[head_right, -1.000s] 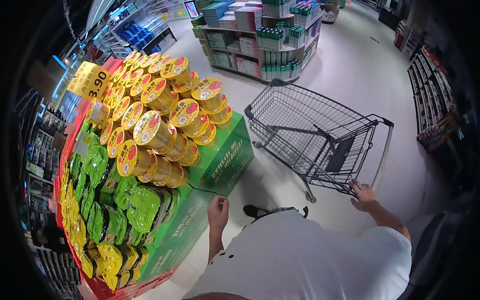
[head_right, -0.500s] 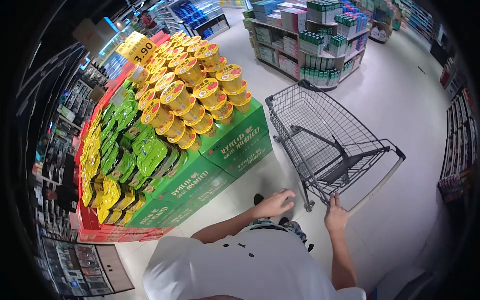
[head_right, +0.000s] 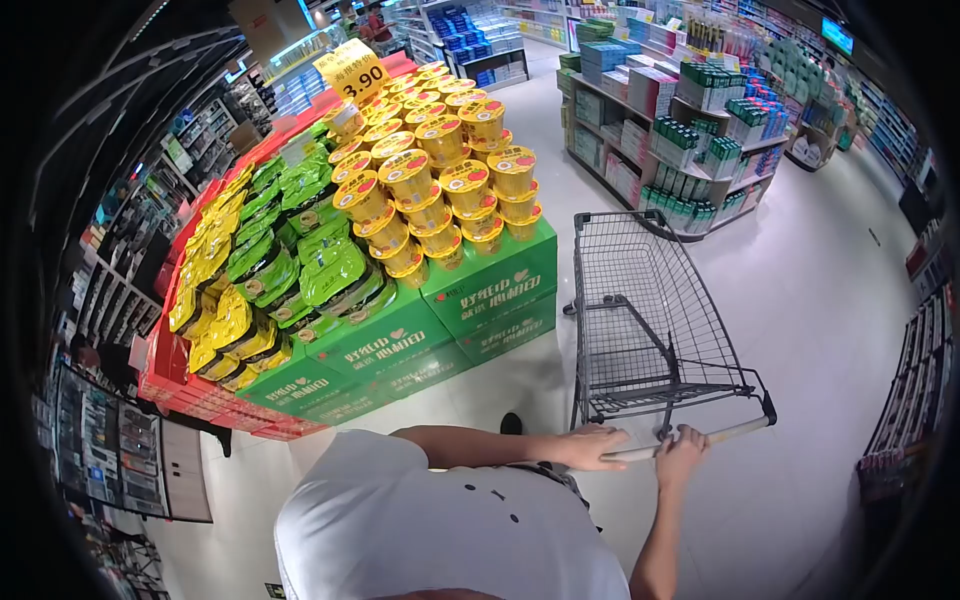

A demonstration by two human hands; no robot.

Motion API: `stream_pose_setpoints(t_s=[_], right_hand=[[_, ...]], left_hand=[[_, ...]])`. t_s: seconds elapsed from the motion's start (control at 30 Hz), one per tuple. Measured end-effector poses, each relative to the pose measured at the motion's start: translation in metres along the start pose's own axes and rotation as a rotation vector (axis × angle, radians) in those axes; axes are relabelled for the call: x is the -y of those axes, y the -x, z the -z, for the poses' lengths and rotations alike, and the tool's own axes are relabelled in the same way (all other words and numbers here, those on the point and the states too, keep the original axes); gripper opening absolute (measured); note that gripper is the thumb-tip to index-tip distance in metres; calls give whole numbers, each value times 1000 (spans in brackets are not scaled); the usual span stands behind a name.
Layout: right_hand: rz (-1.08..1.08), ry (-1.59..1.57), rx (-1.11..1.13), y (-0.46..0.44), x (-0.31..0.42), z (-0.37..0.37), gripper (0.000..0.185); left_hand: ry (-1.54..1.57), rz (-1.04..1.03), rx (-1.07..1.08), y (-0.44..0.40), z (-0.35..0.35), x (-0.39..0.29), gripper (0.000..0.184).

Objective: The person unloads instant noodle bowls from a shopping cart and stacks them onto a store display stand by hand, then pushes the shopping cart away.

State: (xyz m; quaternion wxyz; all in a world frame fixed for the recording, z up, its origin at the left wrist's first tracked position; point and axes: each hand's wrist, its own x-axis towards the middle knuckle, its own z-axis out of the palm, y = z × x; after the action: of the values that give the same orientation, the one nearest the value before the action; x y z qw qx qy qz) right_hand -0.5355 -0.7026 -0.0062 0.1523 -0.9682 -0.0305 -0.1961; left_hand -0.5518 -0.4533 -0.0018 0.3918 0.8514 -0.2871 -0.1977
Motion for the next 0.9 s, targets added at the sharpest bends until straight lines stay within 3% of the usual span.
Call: stream_pose_setpoints(t_s=[0.03, 0.1, 0.17, 0.23, 0.27, 0.4, 0.53, 0.63, 0.7, 0.83, 0.9], right_hand=[[5, -6, -4, -11, -16, -3, 18], [-77, 161, 175, -28, -33, -5, 16], [-155, 147, 240, -34, -25, -13, 15], [-236, 134, 291, -41, -15, -16, 14], [-225, 118, 210, -36, -13, -18, 14], [-215, 127, 116, -31, -6, -26, 16], [-208, 96, 160, -42, 2, -27, 18], [-203, 161, 209, -51, 6, -34, 22], [-252, 214, 349, -61, 13, -34, 28], [-257, 269, 413, -73, 22, -42, 34], [-239, 306, 461, -73, 30, -43, 31]], left_hand=[[-75, -42, 136, 2, 5, -6, 67], [-108, -118, 57, 4, -15, 4, 60], [-103, 117, 153, 3, -22, 8, 50], [-132, 88, 151, 5, -11, 8, 46], [-153, 58, 155, 8, -6, 9, 42], [-179, 115, 166, 14, 8, 4, 41], [-276, 62, 117, 9, 15, 22, 41], [-300, 18, 87, 6, 23, 34, 42], [-341, 55, 34, 2, 28, 40, 37], [-432, 118, -37, 1, 39, 50, 35], [-465, 184, 45, -2, 44, 63, 40]])
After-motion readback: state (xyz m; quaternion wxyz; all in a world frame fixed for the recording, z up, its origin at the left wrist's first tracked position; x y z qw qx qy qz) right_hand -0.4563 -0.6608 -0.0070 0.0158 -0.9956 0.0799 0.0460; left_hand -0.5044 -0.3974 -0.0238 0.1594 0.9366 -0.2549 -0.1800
